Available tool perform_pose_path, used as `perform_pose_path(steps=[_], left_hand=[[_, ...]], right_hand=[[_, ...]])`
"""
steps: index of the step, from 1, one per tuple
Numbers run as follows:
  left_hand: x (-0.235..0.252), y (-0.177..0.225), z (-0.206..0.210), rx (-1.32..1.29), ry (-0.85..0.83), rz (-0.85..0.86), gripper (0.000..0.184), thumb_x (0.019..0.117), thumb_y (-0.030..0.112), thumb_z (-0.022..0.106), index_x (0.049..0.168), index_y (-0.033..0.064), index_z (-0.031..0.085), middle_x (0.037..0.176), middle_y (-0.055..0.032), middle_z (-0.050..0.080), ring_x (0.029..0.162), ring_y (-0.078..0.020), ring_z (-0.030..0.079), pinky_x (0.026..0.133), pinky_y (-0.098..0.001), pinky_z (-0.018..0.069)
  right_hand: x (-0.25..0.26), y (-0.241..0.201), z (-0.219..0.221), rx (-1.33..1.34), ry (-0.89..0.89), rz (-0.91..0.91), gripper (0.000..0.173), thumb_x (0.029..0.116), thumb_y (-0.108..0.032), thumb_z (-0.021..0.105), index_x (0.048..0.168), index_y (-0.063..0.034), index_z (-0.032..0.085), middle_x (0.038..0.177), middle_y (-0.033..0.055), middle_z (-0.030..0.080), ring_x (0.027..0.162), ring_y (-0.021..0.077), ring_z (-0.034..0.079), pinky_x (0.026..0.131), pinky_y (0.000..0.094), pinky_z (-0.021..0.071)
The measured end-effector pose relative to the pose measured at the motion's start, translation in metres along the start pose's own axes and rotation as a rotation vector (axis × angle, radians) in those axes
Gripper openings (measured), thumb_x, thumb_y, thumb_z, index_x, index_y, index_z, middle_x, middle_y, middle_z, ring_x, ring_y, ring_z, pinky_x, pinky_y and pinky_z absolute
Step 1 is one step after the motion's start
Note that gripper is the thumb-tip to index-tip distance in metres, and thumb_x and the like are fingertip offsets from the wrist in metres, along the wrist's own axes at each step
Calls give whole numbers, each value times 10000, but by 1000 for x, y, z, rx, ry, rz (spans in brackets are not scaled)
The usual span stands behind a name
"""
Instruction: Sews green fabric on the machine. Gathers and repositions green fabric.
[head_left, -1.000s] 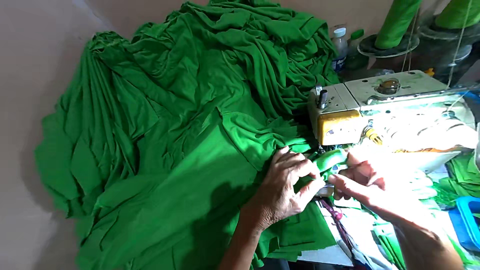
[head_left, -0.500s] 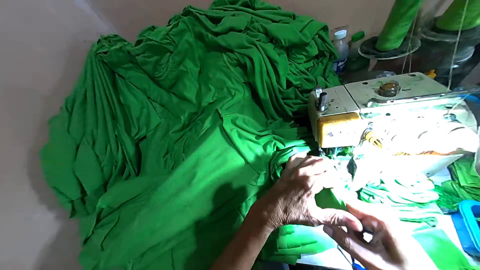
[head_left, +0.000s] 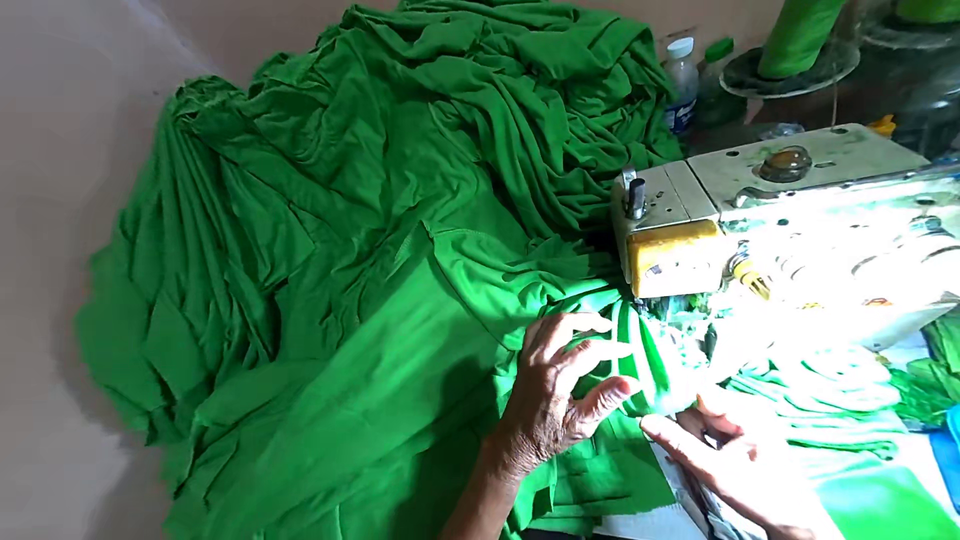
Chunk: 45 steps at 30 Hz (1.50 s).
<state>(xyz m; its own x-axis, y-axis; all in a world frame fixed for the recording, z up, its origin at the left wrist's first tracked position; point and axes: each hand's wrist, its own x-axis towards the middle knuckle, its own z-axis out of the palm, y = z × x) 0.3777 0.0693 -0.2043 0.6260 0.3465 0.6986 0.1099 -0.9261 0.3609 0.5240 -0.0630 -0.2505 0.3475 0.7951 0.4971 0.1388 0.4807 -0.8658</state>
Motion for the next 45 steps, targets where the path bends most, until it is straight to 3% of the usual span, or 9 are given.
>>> perform_pose_path(steps=[10,13,16,21,26,29,37,42,45], left_hand=[[0,11,8,-20,70,-31,310,1013,265,554,936,59,772,1124,-120,704,1141,-198,618,1028,-355,438],[1,15,14,13,51,-56,299,999,252,564,1005,59,793,1155,-137,706,1165,-246,620,1036,-422,432],[0,16,19,110,-2,-84,273,988,268,582,993,113,808,1166,-105,726,1224,-273,616,1065,-491,415],[-18,24,30,231,128,-104,234,943,253,612,885,153,815,1006,-82,759,1056,-237,682,986,-469,436],[-28,32,46,240,279,-147,199,911,195,633,908,133,822,989,-76,761,1095,-234,670,1009,-431,431],[-28,32,51,254,305,-153,186,904,187,639,896,144,819,986,-73,757,1091,-216,666,1021,-414,423],[7,22,51,264,104,-381,240,940,199,646,1115,205,809,1165,-77,711,1121,-295,637,918,-559,452],[20,27,43,326,37,-513,250,992,218,620,1165,148,787,1176,-129,687,1118,-341,607,861,-484,506],[3,59,30,386,-3,-572,247,982,119,613,1171,67,765,1166,-203,665,1040,-359,648,816,-420,567]], right_hand=[[0,-1,3,40,33,14,64,905,-163,711,926,-218,687,744,-216,635,598,-140,507,552,52,439],[3,-2,3,28,31,5,71,904,-138,703,955,-186,691,847,-187,682,641,-118,571,573,67,493],[7,0,3,-6,33,-38,12,933,-134,673,944,-138,672,873,-149,666,602,-122,518,535,55,450],[-4,3,12,-187,171,-140,140,966,-91,610,1013,18,684,939,-15,697,660,-103,559,587,65,483],[-11,10,15,-279,198,-223,153,1022,-142,595,1060,-9,662,996,20,692,775,-83,601,692,58,498],[-11,12,14,-295,212,-224,153,1032,-155,588,1082,-30,661,985,14,690,720,-81,589,643,58,492],[-4,6,13,-290,268,-143,235,986,-67,569,1090,116,675,1135,134,712,709,-67,622,612,102,530],[-7,-1,16,-289,206,-148,249,996,-70,560,1101,124,675,1150,163,701,697,-60,621,611,109,531],[-7,-3,15,-370,58,-203,310,996,-62,502,1213,85,670,1255,223,657,812,25,647,686,153,534]])
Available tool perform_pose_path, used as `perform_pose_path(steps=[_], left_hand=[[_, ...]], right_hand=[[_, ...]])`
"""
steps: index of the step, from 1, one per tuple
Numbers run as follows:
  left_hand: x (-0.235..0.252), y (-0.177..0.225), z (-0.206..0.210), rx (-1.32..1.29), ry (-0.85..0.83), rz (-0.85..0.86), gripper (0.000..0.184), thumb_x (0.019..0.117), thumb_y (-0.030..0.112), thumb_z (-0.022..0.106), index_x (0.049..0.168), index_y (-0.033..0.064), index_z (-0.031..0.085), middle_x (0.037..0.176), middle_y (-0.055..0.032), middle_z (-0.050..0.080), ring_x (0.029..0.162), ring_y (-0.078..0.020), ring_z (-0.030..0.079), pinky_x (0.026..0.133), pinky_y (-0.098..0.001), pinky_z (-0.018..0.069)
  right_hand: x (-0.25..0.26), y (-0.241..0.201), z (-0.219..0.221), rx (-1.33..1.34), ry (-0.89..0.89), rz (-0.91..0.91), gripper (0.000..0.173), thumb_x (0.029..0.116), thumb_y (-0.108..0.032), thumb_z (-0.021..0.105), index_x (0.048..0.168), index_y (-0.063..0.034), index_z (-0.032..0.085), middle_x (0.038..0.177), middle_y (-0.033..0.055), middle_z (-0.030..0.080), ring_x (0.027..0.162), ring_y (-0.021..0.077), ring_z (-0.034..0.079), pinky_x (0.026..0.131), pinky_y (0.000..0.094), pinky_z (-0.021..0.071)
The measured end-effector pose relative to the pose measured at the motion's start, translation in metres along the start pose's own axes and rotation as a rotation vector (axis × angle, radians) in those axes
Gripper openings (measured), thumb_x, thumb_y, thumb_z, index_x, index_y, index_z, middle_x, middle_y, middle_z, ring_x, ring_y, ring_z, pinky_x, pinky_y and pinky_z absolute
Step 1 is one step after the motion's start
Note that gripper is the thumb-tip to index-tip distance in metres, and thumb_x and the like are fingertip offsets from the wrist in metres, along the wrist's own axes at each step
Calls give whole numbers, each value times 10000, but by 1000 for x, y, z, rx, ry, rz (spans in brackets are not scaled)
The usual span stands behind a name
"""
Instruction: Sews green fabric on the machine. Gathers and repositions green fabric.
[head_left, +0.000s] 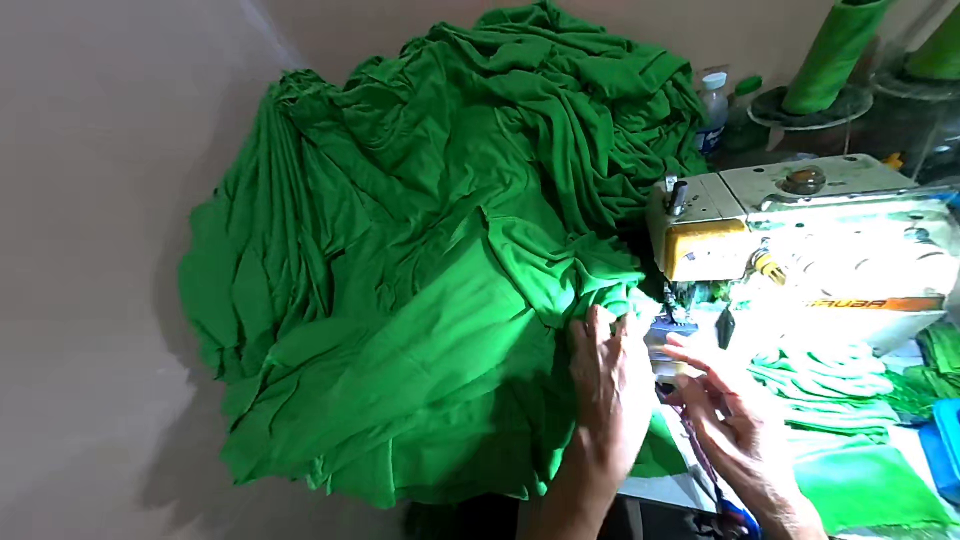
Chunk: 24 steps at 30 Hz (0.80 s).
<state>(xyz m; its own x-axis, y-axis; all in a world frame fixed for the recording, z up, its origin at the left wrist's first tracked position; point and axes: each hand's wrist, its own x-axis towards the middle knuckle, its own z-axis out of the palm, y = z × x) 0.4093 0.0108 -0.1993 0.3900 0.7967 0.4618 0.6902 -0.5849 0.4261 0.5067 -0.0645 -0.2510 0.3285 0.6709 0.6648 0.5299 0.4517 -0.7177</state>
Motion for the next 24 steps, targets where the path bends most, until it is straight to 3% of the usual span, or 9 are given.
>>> perform_pose_path(steps=[3,4,6,9,12,14,18,22,24], left_hand=[[-34,13,-37,4,-245,23,225,967,25,576,1107,-53,734,1143,-245,666,964,-301,711,816,-340,586],[-41,12,-48,-36,-334,66,224,970,16,571,1099,-61,737,1121,-243,674,967,-293,710,835,-332,582],[-45,-7,-55,-138,-294,210,200,942,14,610,1046,-23,776,982,-202,710,875,-286,720,775,-367,595],[-6,-41,-77,-51,-35,226,163,942,56,641,988,35,796,990,-157,736,909,-299,724,783,-469,585],[67,-92,-106,47,129,86,326,1010,72,565,1320,34,660,1291,-252,609,1191,-414,600,976,-571,499],[115,-129,-114,42,122,11,482,989,60,605,1464,29,527,1439,-343,472,1321,-536,465,1045,-682,402],[150,-160,-98,-120,69,83,258,1002,110,644,1185,-65,695,1366,-349,546,1328,-525,470,1079,-674,364],[117,-121,-99,-105,233,311,238,1009,118,587,1052,-75,719,1139,-289,678,1113,-477,633,948,-661,460],[107,-116,-105,-23,182,272,264,1012,124,570,1162,-56,692,1244,-294,642,1205,-501,583,995,-698,409]], right_hand=[[-1,-4,-2,-162,-187,-119,380,1008,-67,490,1354,5,631,1373,242,611,1205,213,649,1007,286,517],[-3,-1,-4,-297,-177,-162,367,1022,-105,472,1333,-50,657,1328,188,651,1219,227,639,1028,321,503],[-5,1,-10,-575,-28,-186,300,976,-80,475,1124,-32,731,1096,182,721,995,318,700,836,435,548],[-10,-19,-21,-684,40,-14,310,974,-86,492,1106,36,745,1013,268,727,891,442,719,721,585,538],[-27,-53,-19,-344,-286,-5,201,916,17,568,1002,22,749,917,185,726,827,315,717,737,484,570],[-35,-66,-15,-192,-590,96,202,926,46,587,1048,34,748,1004,211,726,869,347,724,777,515,585],[-30,-62,-22,-147,-873,211,288,943,-22,654,1211,81,670,1162,299,658,1010,449,675,871,584,532],[-4,-67,-19,-140,-562,40,239,925,-71,678,1132,40,715,1055,223,682,802,298,673,701,421,558],[13,-84,-14,-159,-523,74,266,979,-115,606,1196,14,691,1164,216,661,885,289,679,763,425,558]])
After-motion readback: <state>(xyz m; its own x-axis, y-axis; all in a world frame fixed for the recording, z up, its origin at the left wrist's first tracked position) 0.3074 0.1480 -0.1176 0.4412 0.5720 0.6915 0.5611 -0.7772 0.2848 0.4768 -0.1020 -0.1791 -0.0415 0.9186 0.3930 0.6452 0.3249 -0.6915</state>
